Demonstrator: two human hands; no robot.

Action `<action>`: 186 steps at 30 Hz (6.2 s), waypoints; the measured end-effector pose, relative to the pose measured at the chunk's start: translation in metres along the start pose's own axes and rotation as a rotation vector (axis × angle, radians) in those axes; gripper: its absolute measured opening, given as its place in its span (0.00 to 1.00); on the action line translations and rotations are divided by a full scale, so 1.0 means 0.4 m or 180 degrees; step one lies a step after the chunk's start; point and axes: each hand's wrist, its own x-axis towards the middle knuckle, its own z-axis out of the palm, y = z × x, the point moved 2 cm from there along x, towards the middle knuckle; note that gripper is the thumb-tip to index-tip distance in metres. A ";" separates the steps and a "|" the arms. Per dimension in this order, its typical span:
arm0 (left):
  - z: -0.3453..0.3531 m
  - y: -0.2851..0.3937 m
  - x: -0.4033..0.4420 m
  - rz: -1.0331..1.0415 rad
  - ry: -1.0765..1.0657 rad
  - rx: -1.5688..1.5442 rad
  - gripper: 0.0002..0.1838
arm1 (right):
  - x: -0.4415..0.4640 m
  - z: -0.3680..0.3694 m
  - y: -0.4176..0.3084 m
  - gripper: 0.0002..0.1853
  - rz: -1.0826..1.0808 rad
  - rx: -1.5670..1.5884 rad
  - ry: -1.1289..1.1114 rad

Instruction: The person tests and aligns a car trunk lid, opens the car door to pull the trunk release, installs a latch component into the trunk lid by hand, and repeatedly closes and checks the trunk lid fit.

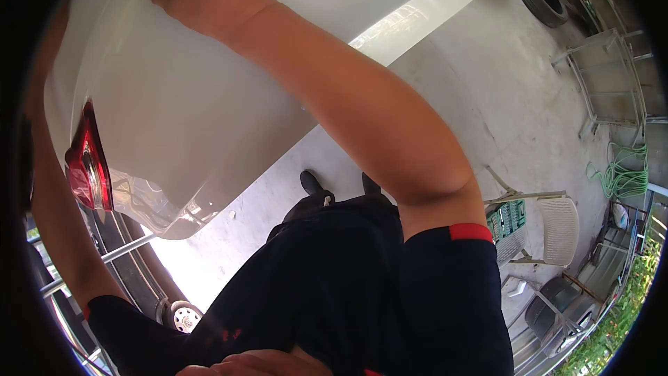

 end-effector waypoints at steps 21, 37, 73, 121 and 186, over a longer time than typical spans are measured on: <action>0.000 -0.024 0.017 0.0315 0.0174 0.0112 0.36 | 0.003 0.035 0.004 0.28 -0.0152 -0.0107 0.0308; -0.004 -0.027 0.013 -0.0096 0.0148 -0.0069 0.33 | 0.002 0.053 -0.006 0.34 0.0053 -0.0191 0.0291; 0.031 0.085 -0.130 0.1041 0.0939 -0.0566 0.15 | 0.011 0.008 0.033 0.36 0.2046 0.2271 -0.0796; 0.260 0.417 -0.151 -0.2405 -0.1824 -0.3428 0.16 | -0.087 -0.129 0.141 0.14 0.1679 0.3188 -0.1560; 0.303 0.448 -0.308 -0.2887 0.0462 -0.4301 0.20 | -0.104 -0.020 0.119 0.22 0.1645 0.2073 -0.0443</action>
